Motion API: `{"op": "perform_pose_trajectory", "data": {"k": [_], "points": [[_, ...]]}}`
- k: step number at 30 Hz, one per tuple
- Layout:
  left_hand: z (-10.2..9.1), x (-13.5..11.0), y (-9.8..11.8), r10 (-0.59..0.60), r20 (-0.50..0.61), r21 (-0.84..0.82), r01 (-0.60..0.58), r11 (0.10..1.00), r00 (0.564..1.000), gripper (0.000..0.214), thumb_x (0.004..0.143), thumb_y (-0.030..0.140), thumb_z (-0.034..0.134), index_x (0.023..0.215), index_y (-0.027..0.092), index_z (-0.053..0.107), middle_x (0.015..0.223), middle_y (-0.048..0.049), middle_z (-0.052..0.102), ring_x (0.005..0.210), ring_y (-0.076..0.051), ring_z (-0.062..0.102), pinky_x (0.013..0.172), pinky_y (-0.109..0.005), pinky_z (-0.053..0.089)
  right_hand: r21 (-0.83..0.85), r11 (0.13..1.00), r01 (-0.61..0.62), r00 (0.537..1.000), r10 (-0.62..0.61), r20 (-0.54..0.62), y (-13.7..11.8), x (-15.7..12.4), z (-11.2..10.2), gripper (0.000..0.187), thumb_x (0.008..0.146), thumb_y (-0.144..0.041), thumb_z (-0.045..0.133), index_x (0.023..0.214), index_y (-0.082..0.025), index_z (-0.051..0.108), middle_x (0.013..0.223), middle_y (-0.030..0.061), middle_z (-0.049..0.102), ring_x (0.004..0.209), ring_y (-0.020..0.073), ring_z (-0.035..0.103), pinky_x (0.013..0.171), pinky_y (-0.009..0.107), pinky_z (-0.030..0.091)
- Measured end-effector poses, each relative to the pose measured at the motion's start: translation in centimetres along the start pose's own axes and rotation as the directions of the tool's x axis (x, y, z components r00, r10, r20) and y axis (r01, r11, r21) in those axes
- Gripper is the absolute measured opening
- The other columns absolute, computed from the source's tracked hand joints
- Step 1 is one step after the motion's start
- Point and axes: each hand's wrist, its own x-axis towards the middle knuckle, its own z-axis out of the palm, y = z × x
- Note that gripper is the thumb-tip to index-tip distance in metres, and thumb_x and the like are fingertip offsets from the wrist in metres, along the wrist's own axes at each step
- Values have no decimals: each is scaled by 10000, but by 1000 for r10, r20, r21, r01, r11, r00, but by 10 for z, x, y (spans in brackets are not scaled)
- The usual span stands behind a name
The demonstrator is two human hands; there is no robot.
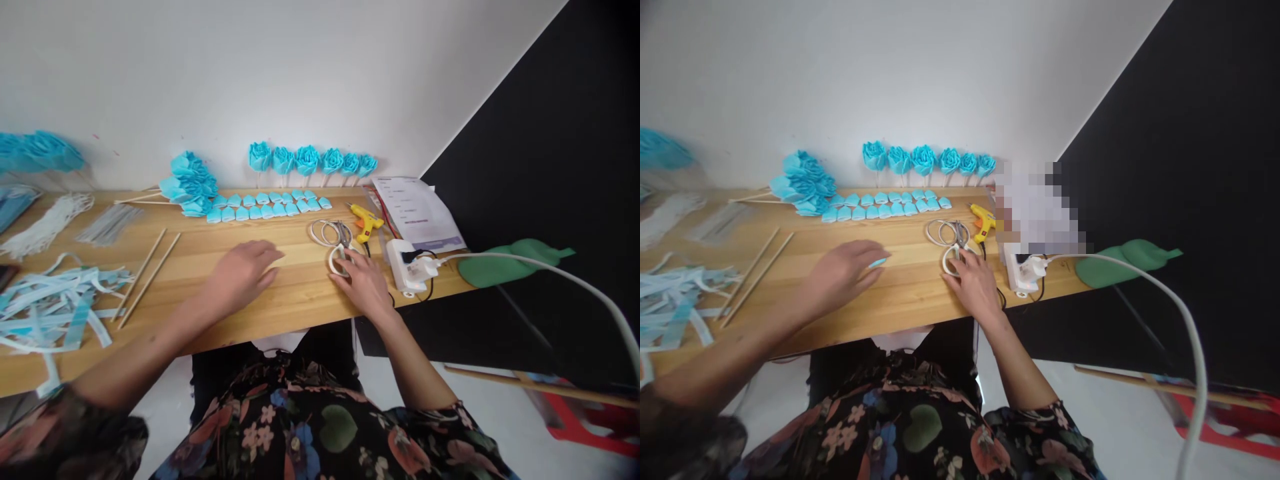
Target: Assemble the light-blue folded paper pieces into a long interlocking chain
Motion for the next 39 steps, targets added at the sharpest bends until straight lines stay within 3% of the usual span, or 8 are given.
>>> {"op": "perform_pose_trajectory", "data": {"k": [3,8,12,17,20,26,31,39], "points": [[26,61,24,129,58,42,-131,990,990,313,949,201,501,1205,155,675,1245,-158,669,1080,-294,653,918,-419,515,28,1000,-12,999,14,-47,-2,-1,5,284,942,-349,623,1143,-189,745,1368,166,650,1234,340,625,989,512,514],[63,120,37,82,169,128,-105,986,982,280,939,170,480,1100,108,700,1104,-173,690,996,-290,671,804,-361,502,90,996,-29,994,38,-106,0,-7,4,274,954,-353,606,1109,-187,758,1326,157,684,1198,325,661,977,495,534],[65,128,25,31,192,92,-49,995,981,275,953,206,476,980,132,739,1028,-157,730,939,-272,682,777,-339,480,89,996,-22,988,35,-151,2,-20,5,280,961,-353,593,1132,-200,756,1307,146,698,1189,319,668,956,485,546],[32,141,-6,-166,-25,-181,159,971,986,191,897,278,582,897,192,752,887,-79,760,785,-222,660,664,-289,422,105,994,-3,974,27,-227,3,-30,13,285,966,-347,585,1133,-194,757,1316,141,698,1249,330,631,1002,505,527],[19,161,-15,-234,-121,-280,193,940,965,198,884,317,610,905,182,753,834,-63,748,729,-196,633,638,-276,392,121,993,2,969,28,-247,4,-30,16,287,965,-359,590,1129,-193,756,1320,134,696,1241,327,635,1006,501,527],[46,212,-3,-50,-61,-132,42,990,997,228,864,203,571,963,165,773,1017,-113,765,927,-247,669,769,-320,445,157,988,-12,966,52,-255,4,-30,14,251,948,-349,614,1112,-227,759,1301,120,706,1218,328,646,1000,519,529],[67,242,10,-36,-32,-55,35,998,999,296,889,189,510,1017,158,775,1074,-140,760,995,-279,679,814,-352,472,160,987,-7,962,51,-268,3,-30,14,243,944,-349,619,1116,-246,757,1296,114,709,1208,330,653,998,536,533],[65,213,8,-49,-35,-310,36,950,998,180,858,248,597,891,155,747,912,-87,757,848,-227,666,732,-316,445,183,983,-15,965,62,-255,5,-29,13,249,939,-351,629,1119,-235,757,1300,111,708,1214,331,652,1002,524,532]]}}
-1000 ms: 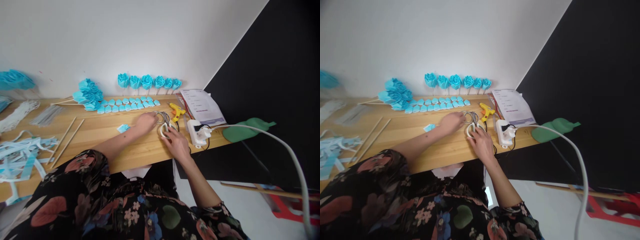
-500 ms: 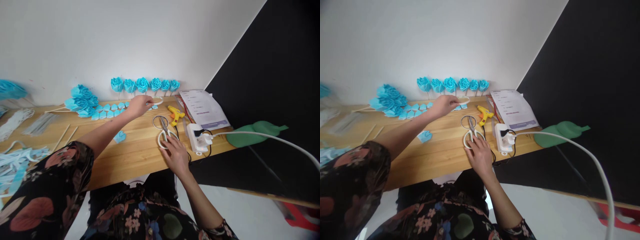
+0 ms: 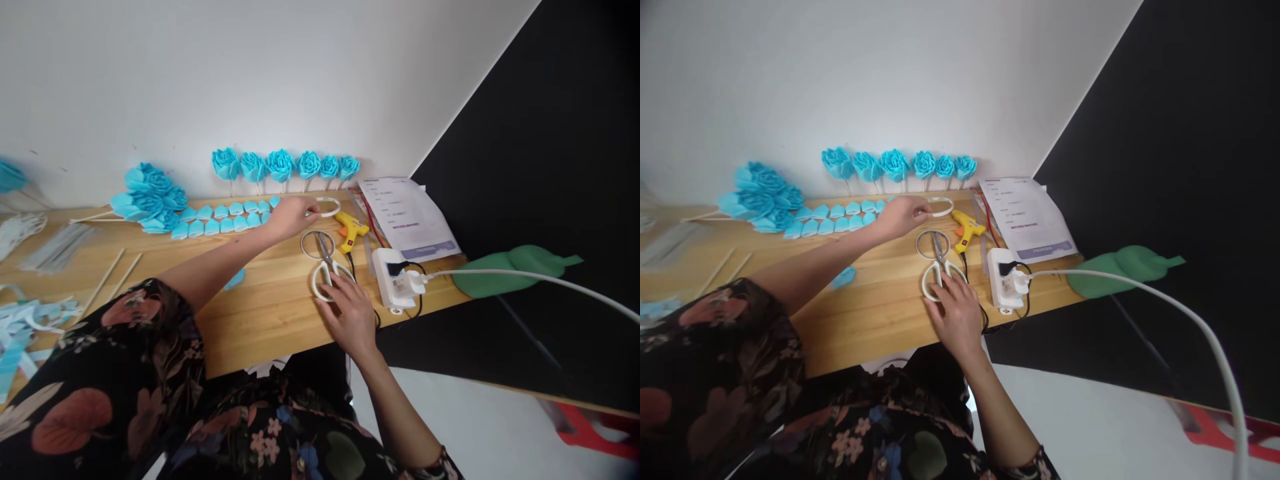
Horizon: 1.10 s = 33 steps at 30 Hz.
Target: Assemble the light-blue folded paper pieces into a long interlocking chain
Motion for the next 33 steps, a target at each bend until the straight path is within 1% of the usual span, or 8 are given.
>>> {"op": "perform_pose_trajectory", "data": {"k": [2,4,6,9,14,22,29,33], "points": [[-7,-15,-4,-75,10,-191,75,979,997,165,846,296,632,826,157,719,796,-53,726,739,-181,634,681,-290,436,7,1000,-4,1000,4,10,1,0,0,246,938,-352,628,1116,-243,758,1303,108,707,1217,330,651,1005,526,529],[-18,-30,-8,-158,30,-380,157,912,987,179,834,326,658,788,157,692,726,-30,690,673,-147,600,651,-268,437,14,1000,-3,1000,3,12,0,0,-1,242,939,-349,627,1109,-240,759,1301,110,708,1215,326,652,1014,526,524],[-33,-46,-10,-221,42,-501,212,839,974,171,824,317,670,775,153,681,712,-27,675,658,-131,589,658,-261,453,14,1000,2,1000,-2,2,0,0,-1,240,937,-350,631,1094,-225,762,1289,119,713,1207,325,656,1018,520,521],[-59,-68,-12,-267,22,-570,231,789,964,187,838,309,662,760,140,682,742,-47,687,680,-130,599,697,-269,483,4,1000,10,1000,-10,-3,0,0,0,246,934,-353,639,1084,-205,765,1280,131,716,1200,332,658,1006,509,526],[-90,-102,-19,-317,-20,-572,249,782,948,242,865,345,651,751,133,679,775,-67,698,704,-138,613,738,-288,501,-21,999,39,999,-39,-23,4,-1,4,245,920,-348,661,1070,-186,769,1265,136,723,1170,334,671,989,507,530],[-97,-143,-31,-313,28,-492,286,823,949,280,834,418,691,771,145,689,747,-51,689,715,-145,613,738,-284,478,-41,995,94,993,-96,-64,8,-1,7,245,918,-365,666,1042,-184,775,1230,129,739,1132,317,688,944,484,553],[-93,-180,-35,-291,64,-587,272,763,955,288,890,437,655,784,183,739,780,-34,697,769,-146,622,757,-274,481,-61,993,101,994,-103,-47,8,-2,6,263,934,-376,638,1042,-177,773,1234,140,735,1140,333,686,942,503,552],[-90,-195,-40,-332,80,-707,288,645,940,285,855,439,703,766,169,734,753,-34,684,734,-142,611,741,-274,488,-61,993,103,994,-105,-37,7,-1,5,267,942,-365,626,1048,-167,770,1234,144,733,1144,331,684,950,502,551]]}}
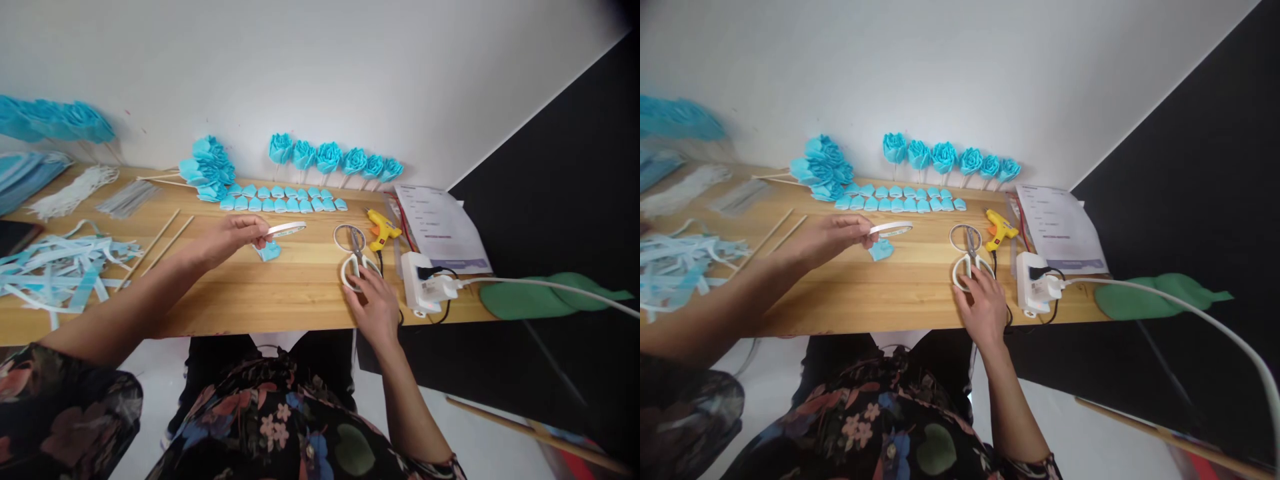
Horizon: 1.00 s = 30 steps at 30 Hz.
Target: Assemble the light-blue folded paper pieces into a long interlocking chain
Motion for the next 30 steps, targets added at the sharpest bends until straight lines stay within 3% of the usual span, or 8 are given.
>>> {"op": "perform_pose_trajectory", "data": {"k": [6,12,14,16,21,25,27,30], "points": [[4,-13,-2,-25,30,-276,32,961,999,304,819,438,731,761,140,718,779,-60,682,726,-150,620,724,-278,502,0,1000,8,1000,-8,-24,1,-1,2,275,932,-363,637,1073,-164,764,1227,147,735,1134,335,692,949,507,557],[7,-23,2,-16,57,-332,34,943,998,319,813,436,739,725,132,696,779,-64,673,728,-153,625,746,-290,504,58,998,-15,994,21,-109,-1,1,-3,359,921,-322,640,1222,-136,699,1306,205,682,1203,347,660,993,542,540],[7,-27,3,-21,69,-330,43,943,997,313,832,425,722,720,135,684,787,-63,673,742,-151,626,765,-295,499,100,995,13,983,5,-182,-12,10,-10,361,918,-276,635,1249,-140,681,1324,210,665,1260,342,621,1051,558,500],[9,-31,5,-20,90,-324,48,945,996,314,847,422,701,721,136,677,796,-64,672,756,-152,625,780,-301,493,204,977,54,985,-18,-173,-29,23,-18,371,923,-252,620,1282,-171,662,1341,182,658,1292,311,599,1091,538,474],[22,-42,12,-69,188,-193,105,976,980,293,876,414,648,793,136,692,838,-59,671,796,-157,619,801,-315,478,576,817,-34,997,-9,72,-72,63,-24,362,983,-340,545,1306,-217,655,1337,112,684,1274,248,624,1102,455,483],[27,-50,19,-98,261,-13,105,994,960,271,867,416,652,796,156,675,822,-25,662,806,-153,597,790,-298,447,746,644,-170,917,-173,359,-83,79,-22,338,1017,-409,492,1198,-241,723,1125,56,779,1047,193,728,933,339,565],[26,-54,20,-93,262,53,82,995,961,287,860,439,655,782,163,660,783,-5,633,779,-145,565,743,-279,417,768,614,-179,886,-239,398,-84,81,-21,310,1008,-415,518,1091,-237,758,948,29,797,903,173,742,862,313,571],[21,-56,17,-66,255,101,41,994,965,345,858,494,647,761,163,637,738,7,586,716,-134,516,663,-263,363,781,608,-145,875,-290,388,-86,83,-18,273,990,-409,560,1000,-232,768,826,11,780,874,174,732,863,323,564]]}}
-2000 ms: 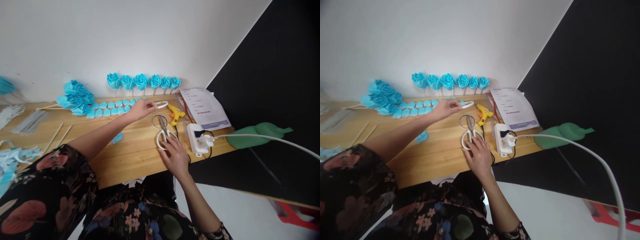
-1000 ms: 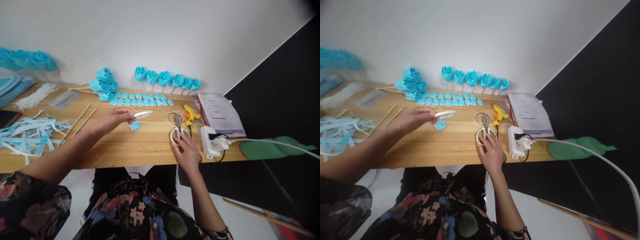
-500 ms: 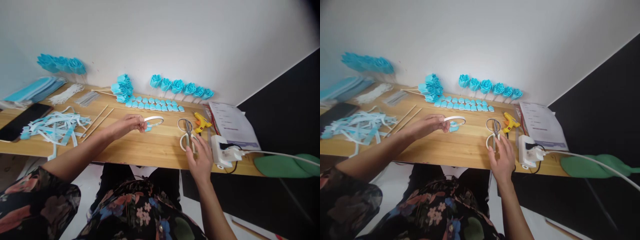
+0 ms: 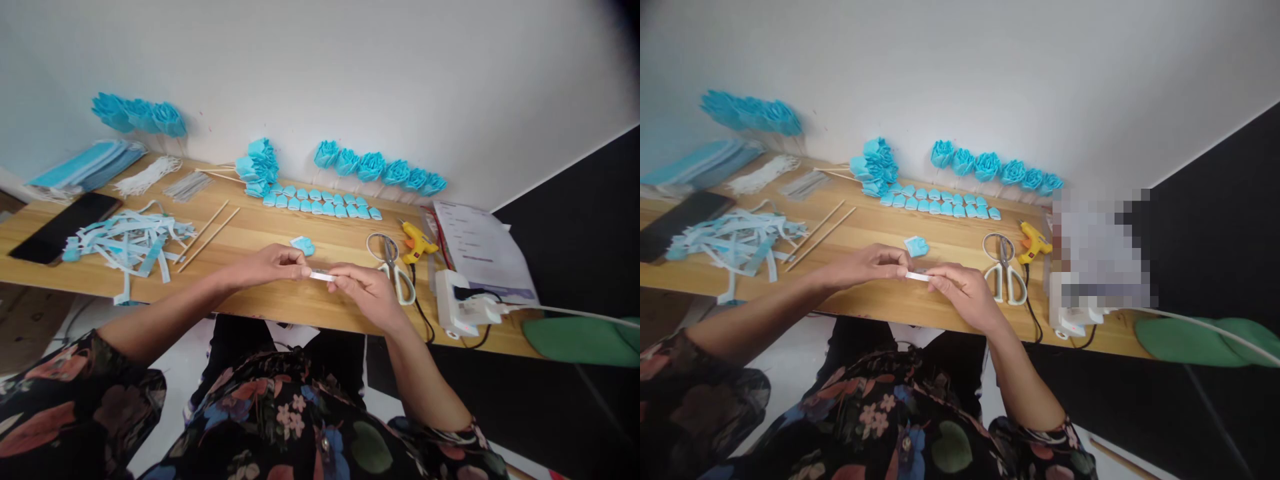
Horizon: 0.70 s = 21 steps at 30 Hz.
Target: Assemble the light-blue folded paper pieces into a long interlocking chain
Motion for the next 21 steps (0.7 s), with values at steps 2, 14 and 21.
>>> {"op": "perform_pose_trajectory", "data": {"k": [2,14,21], "points": [[-2,-1,-2,25,-3,5,-25,1000,1000,358,857,507,648,760,163,635,737,5,579,709,-136,515,644,-259,351,-16,999,29,1000,-29,-2,0,2,2,259,987,-399,568,994,-235,768,815,12,774,911,181,727,895,344,558],[6,-3,0,165,-199,1,-168,986,966,231,841,393,733,884,169,767,727,-23,675,644,-130,551,591,-251,395,-178,978,112,992,-121,-42,-2,11,2,246,1001,-372,546,1067,-277,763,937,15,773,936,183,707,973,406,537],[-1,-5,-7,46,-352,-204,-125,971,935,272,849,421,747,768,161,732,674,-30,686,579,-121,585,584,-245,484,-572,786,-232,912,-29,-410,28,-26,-39,336,1003,-373,490,1195,-219,720,1117,101,735,1074,251,672,964,434,523]]}}
